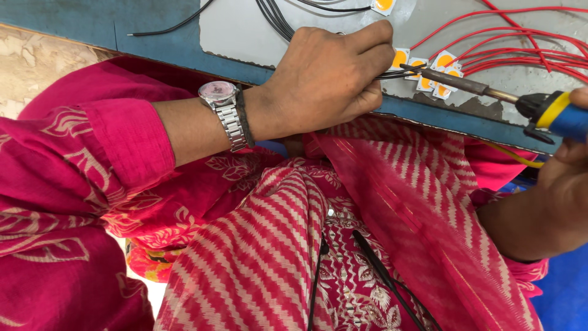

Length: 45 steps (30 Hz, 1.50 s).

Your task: The person strips insulation from the ends of black wires with pliers, dips the stripped ends into a small container of paste, and solders the wire ends onto LED modules on the bench using a soldering iron, working through the wires one at a time.

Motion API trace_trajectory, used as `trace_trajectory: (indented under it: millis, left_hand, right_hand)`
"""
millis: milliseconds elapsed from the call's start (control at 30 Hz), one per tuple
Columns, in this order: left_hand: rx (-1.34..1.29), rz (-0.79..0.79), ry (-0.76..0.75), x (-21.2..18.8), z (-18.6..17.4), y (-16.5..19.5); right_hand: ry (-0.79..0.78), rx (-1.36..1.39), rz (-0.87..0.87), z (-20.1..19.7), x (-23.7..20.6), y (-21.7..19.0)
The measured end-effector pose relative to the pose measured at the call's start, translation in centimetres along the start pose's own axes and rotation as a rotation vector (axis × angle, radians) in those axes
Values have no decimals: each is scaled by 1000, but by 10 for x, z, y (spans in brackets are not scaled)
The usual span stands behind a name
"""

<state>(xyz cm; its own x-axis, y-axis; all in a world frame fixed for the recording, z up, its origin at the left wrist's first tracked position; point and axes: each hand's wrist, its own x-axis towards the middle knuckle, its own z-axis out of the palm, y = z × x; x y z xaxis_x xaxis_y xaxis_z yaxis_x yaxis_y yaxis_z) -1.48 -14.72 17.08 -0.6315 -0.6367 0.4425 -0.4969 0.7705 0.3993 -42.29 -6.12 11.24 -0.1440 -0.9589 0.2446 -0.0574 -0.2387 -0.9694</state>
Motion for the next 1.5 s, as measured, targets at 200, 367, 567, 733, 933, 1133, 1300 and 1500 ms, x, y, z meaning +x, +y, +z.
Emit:
trace_trajectory:
  millis: [200,367,567,733,933,1133,1300,1500]
  left_hand:
    - [6,-13,-10,1,1,0]
    - [-1,-26,-6,1,2,1]
    - [-14,-26,15,1,3,2]
    - [-25,-36,12,2,4,4]
    - [-31,-33,21,3,3,5]
    - [-28,-35,17,3,3,4]
    - [-14,-35,17,3,3,3]
    - [-31,-35,32,3,3,4]
  right_hand:
    - [-54,2,72,9,-9,-18]
    - [-51,47,88,30,-8,-34]
    - [-83,31,128,43,-3,-46]
    - [-86,17,130,45,-2,-51]
    - [-82,-1,119,40,-3,-49]
    - [-78,-25,103,36,-3,-46]
    - [-91,-52,95,41,-3,-51]
    - [-116,-119,102,58,3,-65]
